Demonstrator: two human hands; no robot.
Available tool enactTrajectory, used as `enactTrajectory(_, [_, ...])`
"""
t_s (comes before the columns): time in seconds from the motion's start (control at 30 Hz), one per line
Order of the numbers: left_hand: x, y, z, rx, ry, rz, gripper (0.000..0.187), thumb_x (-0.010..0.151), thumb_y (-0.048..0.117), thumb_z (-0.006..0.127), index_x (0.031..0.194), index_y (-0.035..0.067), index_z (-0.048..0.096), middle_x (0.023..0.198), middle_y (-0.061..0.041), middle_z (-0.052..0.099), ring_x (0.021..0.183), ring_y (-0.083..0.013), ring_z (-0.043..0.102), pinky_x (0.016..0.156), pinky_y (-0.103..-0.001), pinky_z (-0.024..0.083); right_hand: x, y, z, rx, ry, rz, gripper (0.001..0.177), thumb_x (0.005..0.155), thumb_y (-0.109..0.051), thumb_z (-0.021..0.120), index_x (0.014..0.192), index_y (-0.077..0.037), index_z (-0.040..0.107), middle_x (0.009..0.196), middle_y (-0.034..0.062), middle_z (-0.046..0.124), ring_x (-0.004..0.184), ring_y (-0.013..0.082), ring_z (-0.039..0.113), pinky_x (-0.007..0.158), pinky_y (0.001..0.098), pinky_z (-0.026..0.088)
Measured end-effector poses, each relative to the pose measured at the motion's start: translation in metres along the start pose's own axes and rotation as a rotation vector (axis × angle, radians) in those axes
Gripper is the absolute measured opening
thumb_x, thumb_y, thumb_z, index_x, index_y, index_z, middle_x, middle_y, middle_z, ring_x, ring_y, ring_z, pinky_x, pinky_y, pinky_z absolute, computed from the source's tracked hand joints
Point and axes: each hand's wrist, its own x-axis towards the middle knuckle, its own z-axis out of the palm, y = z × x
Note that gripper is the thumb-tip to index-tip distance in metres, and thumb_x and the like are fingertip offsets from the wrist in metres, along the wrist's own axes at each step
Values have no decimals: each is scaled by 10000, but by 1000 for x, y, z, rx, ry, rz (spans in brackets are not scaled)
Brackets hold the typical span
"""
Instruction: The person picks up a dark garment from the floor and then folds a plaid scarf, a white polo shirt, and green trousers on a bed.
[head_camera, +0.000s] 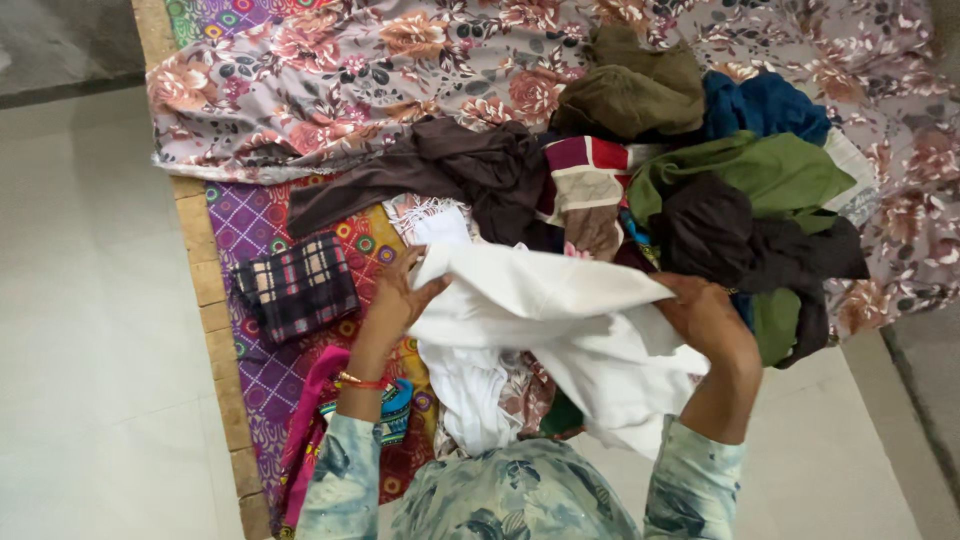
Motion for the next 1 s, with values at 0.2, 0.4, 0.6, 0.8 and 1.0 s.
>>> enactTrajectory(0.2, [-50,-145,4,385,234,9,699,752,177,832,1376,-4,575,1325,-258,621,1197,-422,596,1012,-428,483,69,15,130,-123,-154,25,310,868,-281,758,1149,-151,761,1085,178,733,1002,392,693,864,469,536])
enactTrajectory(0.4, [-29,-106,8,274,476,114,779,965,156,724,1603,55,288,1569,-228,425,1446,-416,431,1226,-476,362,116,-43,132,470,172,-320,626,989,-156,694,1515,-29,377,1410,257,518,1293,432,520,1041,453,433])
enactTrajectory(0.6, [-24,-70,18,558,342,116,1061,864,205,795,1649,68,95,1658,-296,155,1509,-469,257,1221,-551,238,106,-12,180,126,316,-572,528,927,-87,766,1409,-42,555,1407,251,557,1309,457,537,1109,502,442])
enactTrajectory(0.8, [-97,-119,118,662,-148,145,1033,719,209,842,1583,181,276,1607,-208,285,1447,-420,331,1180,-518,290,26,121,294,-104,-128,-72,615,820,-143,769,1384,-126,525,1335,184,599,1227,383,573,1038,462,476])
enactTrajectory(1.0, [-142,-204,181,950,-309,171,769,933,87,632,1653,186,381,1412,-66,558,1302,-261,508,1164,-498,373,-28,143,329,6,-317,-63,992,756,-82,773,1609,-61,265,1364,107,590,1151,382,543,1019,470,464])
